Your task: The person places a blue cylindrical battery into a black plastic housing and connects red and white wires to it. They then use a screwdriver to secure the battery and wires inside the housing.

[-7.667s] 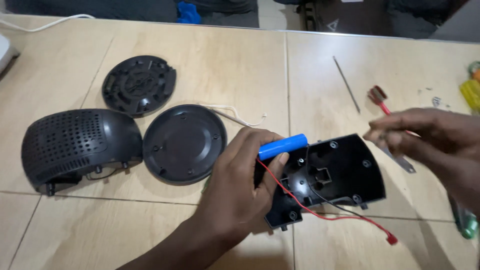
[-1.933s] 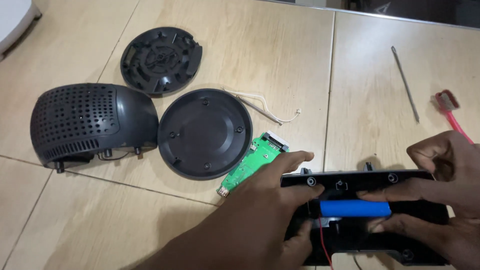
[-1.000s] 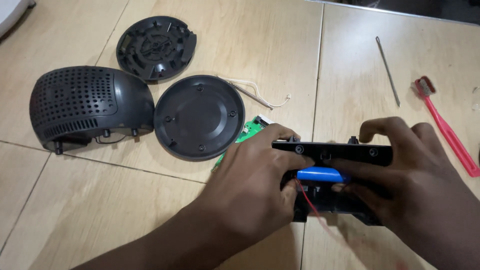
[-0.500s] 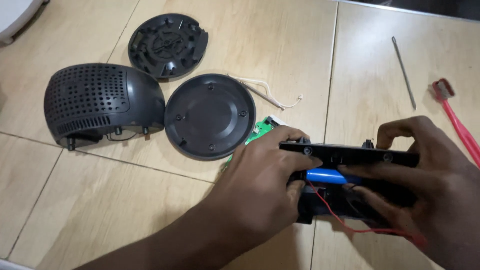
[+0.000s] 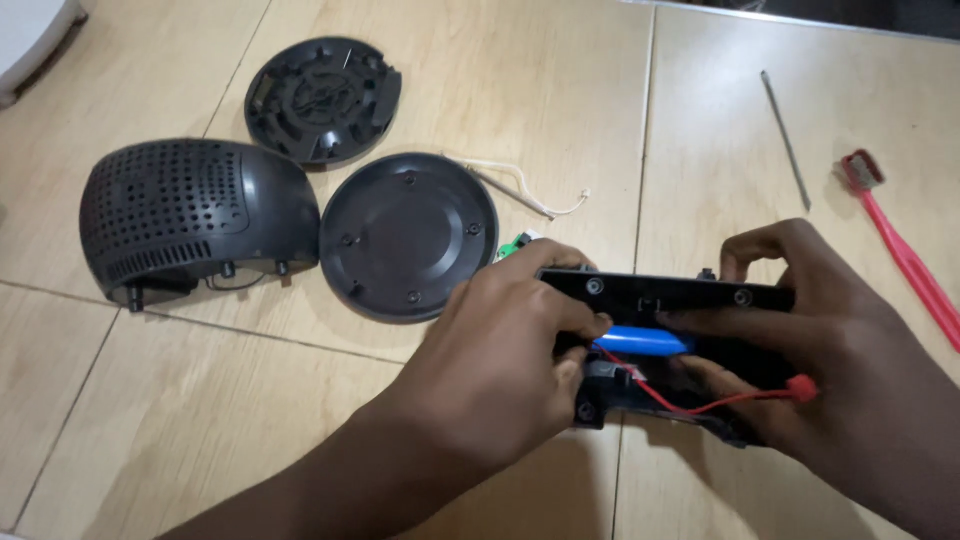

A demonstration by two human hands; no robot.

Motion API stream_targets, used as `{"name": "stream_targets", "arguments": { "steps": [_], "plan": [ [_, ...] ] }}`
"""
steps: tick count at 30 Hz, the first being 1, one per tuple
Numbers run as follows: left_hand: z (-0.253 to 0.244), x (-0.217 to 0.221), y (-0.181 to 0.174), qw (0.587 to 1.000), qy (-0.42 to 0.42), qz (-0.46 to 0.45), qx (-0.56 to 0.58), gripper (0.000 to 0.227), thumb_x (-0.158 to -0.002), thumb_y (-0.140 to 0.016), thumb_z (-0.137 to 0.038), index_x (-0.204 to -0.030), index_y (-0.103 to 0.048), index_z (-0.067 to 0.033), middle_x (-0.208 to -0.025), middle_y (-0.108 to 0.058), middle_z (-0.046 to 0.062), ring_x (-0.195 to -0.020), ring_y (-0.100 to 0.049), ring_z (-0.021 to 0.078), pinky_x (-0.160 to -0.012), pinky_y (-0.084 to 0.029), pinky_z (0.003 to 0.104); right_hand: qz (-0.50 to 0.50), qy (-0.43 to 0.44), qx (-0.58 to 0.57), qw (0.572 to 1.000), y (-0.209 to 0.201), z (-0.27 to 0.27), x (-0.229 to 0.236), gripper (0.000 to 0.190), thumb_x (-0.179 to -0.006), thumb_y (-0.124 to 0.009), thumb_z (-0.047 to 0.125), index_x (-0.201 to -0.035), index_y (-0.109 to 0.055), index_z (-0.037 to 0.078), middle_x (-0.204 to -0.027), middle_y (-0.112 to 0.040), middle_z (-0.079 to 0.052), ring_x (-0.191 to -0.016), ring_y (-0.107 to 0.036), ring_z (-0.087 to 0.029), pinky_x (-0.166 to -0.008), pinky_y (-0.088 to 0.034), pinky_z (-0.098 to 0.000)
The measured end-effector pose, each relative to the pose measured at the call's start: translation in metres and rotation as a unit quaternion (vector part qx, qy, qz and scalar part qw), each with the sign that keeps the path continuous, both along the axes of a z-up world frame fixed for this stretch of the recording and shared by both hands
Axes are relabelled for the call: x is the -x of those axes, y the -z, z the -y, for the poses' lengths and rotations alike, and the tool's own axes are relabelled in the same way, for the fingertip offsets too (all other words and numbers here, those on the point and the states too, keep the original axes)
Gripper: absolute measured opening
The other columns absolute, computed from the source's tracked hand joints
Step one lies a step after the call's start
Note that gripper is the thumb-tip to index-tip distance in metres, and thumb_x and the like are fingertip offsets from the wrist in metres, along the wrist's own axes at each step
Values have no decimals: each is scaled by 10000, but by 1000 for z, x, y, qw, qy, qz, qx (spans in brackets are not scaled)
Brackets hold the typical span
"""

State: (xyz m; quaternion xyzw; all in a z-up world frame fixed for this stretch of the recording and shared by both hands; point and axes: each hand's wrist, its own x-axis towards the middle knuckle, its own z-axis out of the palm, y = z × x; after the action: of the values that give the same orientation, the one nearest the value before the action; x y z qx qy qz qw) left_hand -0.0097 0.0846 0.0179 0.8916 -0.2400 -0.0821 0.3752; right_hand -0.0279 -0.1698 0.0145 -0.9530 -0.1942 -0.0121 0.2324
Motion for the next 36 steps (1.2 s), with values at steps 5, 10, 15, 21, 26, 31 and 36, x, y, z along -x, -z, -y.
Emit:
{"name": "stream_targets", "arguments": {
  "steps": [5,10,15,21,26,31,36],
  "plan": [
    [0,-1,3,1000,4,1,9,306,-696,-715,-86,-975,-830,-132,-1216,-668,54,-1018,-678,300,-760,-518,441,-38,21,-13,999,-6,-4,0,279,-754,-810,237,-1012,-901,292,-1192,-524,-14,-769,-625,-177,-551,-558,-312],
    [0,0,7,1000,-13,9,8,257,-707,-772,-172,-958,-828,-175,-1288,-662,67,-1134,-654,318,-848,-460,527,25,-36,-14,999,-4,-1,-1,280,-745,-771,56,-912,-883,251,-1256,-523,-92,-823,-633,-217,-622,-446,-340],
    [2,6,4,999,-31,8,-1,279,-816,-754,-220,-1083,-828,-191,-1374,-628,71,-1113,-646,383,-782,-497,611,76,-3,17,997,-5,-6,5,208,-714,-859,221,-919,-860,253,-1242,-521,-64,-780,-546,-238,-671,-440,-381],
    [3,8,3,999,-36,25,-8,301,-823,-737,-215,-1110,-814,-165,-1340,-616,69,-1045,-662,391,-641,-547,601,72,7,15,997,-6,-9,7,275,-726,-831,103,-914,-849,302,-1257,-510,-49,-817,-534,-246,-709,-442,-371],
    [4,8,7,998,-48,39,-10,263,-788,-775,-195,-1044,-819,-150,-1314,-631,57,-1043,-670,376,-721,-534,560,67,-50,-2,996,-7,1,-5,326,-723,-848,190,-1047,-833,224,-1230,-530,-99,-994,-622,-277,-782,-531,-398],
    [2,7,6,998,-48,37,-11,196,-781,-752,-190,-959,-818,-141,-1256,-650,79,-1021,-680,363,-773,-488,530,23,-13,-42,999,-7,1,-8,228,-703,-873,195,-929,-862,224,-1212,-541,-46,-1126,-608,-196,-820,-528,-336],
    [3,4,4,999,-36,26,-16,266,-743,-771,-153,-1001,-836,-139,-1289,-643,90,-1066,-652,385,-826,-491,533,1,5,-14,1000,-4,6,-8,166,-694,-868,174,-836,-902,253,-1269,-559,-36,-1032,-661,-191,-584,-579,-329]
  ]
}}
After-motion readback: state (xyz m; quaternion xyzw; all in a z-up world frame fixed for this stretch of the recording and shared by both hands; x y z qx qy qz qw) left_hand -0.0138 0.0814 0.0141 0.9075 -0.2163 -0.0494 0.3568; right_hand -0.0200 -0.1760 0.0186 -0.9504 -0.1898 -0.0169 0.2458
